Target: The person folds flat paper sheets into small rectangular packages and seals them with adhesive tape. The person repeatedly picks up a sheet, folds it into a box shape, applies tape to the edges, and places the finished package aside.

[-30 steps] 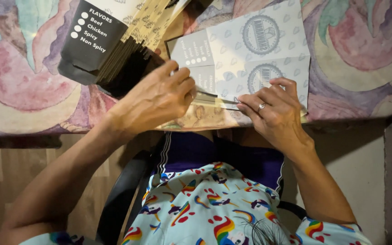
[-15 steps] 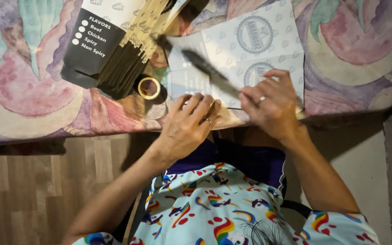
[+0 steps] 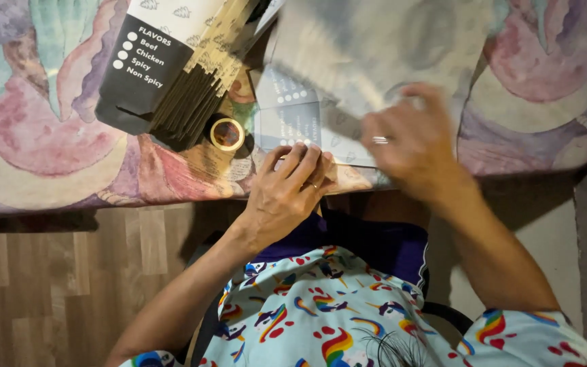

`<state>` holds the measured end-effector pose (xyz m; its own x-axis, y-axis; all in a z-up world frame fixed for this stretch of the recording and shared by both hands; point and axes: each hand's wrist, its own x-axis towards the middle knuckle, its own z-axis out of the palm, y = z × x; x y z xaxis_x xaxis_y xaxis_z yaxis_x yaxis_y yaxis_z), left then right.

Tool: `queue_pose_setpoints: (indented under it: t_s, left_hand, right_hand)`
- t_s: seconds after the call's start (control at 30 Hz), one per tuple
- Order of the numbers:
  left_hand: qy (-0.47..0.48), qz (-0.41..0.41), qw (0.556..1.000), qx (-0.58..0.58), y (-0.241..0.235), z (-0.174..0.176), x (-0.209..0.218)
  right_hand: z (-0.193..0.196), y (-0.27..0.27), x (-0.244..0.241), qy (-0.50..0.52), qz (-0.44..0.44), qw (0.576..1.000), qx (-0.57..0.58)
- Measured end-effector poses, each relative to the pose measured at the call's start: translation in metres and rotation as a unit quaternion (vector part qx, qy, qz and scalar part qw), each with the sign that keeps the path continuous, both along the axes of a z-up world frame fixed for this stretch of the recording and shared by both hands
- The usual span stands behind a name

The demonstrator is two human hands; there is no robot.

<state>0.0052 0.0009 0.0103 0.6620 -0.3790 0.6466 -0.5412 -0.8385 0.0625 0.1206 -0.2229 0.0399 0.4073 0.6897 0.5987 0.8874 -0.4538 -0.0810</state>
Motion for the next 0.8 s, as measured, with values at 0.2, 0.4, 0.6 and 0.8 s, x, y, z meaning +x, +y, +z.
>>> queue_pose_setpoints:
  t_s: [0.2,0.4,0.6,0.8]
  left_hand:
    - [-0.039,0.016,0.998,-0.054,-0.007,-0.021,0.009]
    - [0.000,0.096,0.994,-0.059,-0.016,-0.008,0.017]
    - [0.021,0.116,0.993,-0.021,-0.018,-0.007,0.017]
    - [0.076,0.140,0.987,0.029,-0.019,-0.010,0.016]
  right_hand:
    - [-0.011,0.034,0.003,-0.151,0.085,0.980,-0.093]
    - [-0.012,0.028,0.007,-0.092,0.078,0.982,-0.148]
    - [0.023,0.028,0.035,0.042,0.091,0.982,-0.163]
    - [0.010,0.041,0.115,0.203,-0.073,0.976,-0.042]
